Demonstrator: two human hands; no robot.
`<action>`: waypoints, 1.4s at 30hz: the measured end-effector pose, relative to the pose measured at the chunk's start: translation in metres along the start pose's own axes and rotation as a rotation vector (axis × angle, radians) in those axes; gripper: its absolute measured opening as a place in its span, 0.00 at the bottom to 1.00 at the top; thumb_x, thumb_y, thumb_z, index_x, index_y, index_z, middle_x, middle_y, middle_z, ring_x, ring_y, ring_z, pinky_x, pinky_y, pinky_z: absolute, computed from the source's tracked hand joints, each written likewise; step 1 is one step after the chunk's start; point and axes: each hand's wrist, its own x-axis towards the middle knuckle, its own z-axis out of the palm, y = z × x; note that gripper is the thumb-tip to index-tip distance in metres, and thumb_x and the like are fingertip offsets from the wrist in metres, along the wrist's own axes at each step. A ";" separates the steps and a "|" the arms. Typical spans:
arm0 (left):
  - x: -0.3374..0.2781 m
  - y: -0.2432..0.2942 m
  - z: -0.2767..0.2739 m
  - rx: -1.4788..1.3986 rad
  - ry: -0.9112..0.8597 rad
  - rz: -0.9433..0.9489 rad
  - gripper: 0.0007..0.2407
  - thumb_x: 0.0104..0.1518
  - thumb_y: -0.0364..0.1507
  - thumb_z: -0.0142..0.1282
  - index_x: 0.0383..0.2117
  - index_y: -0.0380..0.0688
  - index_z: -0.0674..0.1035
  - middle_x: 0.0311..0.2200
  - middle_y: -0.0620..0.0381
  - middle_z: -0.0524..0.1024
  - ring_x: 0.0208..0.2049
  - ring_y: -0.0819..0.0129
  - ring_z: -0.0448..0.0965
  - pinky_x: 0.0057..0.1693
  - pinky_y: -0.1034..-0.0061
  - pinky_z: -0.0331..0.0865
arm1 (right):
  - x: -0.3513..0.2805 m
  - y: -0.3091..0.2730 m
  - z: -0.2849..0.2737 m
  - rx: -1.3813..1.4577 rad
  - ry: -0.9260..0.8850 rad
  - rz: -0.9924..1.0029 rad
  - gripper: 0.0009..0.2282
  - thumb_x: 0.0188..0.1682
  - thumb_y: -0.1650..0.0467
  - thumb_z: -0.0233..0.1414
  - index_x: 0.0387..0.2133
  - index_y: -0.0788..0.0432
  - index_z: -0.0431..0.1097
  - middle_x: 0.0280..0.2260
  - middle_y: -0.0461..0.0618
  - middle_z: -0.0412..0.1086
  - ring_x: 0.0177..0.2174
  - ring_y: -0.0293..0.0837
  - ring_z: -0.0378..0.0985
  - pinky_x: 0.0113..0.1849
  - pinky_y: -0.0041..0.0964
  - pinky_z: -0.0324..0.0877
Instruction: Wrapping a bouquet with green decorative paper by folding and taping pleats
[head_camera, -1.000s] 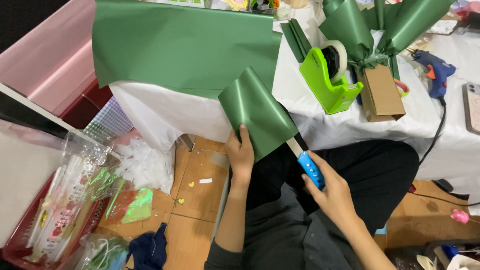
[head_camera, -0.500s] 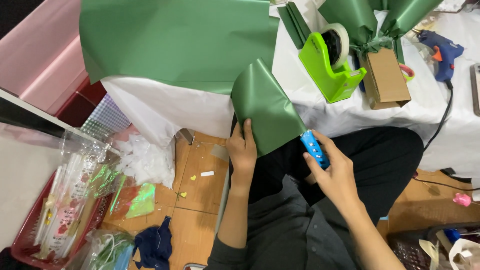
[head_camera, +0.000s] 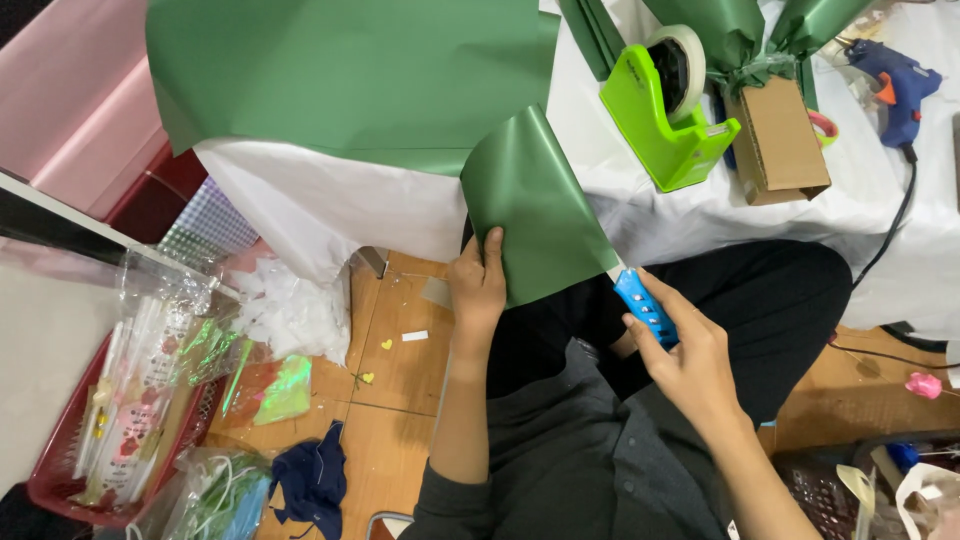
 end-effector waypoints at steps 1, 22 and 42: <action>0.000 0.005 -0.001 -0.009 -0.011 0.001 0.21 0.69 0.43 0.45 0.27 0.40 0.80 0.07 0.56 0.68 0.11 0.73 0.65 0.18 0.79 0.59 | 0.000 -0.001 -0.002 -0.003 0.001 0.002 0.21 0.45 0.73 0.63 0.54 0.57 0.75 0.45 0.61 0.77 0.42 0.64 0.80 0.40 0.51 0.73; 0.005 0.029 -0.014 -0.225 0.043 -0.294 0.22 0.62 0.45 0.43 0.49 0.40 0.79 0.49 0.53 0.80 0.55 0.62 0.77 0.60 0.72 0.67 | -0.014 -0.008 -0.047 -0.082 -0.245 -0.037 0.21 0.47 0.70 0.57 0.56 0.57 0.70 0.53 0.48 0.75 0.49 0.38 0.78 0.49 0.29 0.68; -0.001 0.056 -0.029 -0.200 -0.225 -0.113 0.19 0.68 0.43 0.47 0.31 0.40 0.82 0.11 0.60 0.70 0.15 0.80 0.66 0.23 0.82 0.65 | 0.020 -0.024 -0.003 -0.109 -0.027 -0.101 0.19 0.49 0.72 0.60 0.55 0.60 0.74 0.45 0.61 0.77 0.44 0.64 0.79 0.43 0.51 0.73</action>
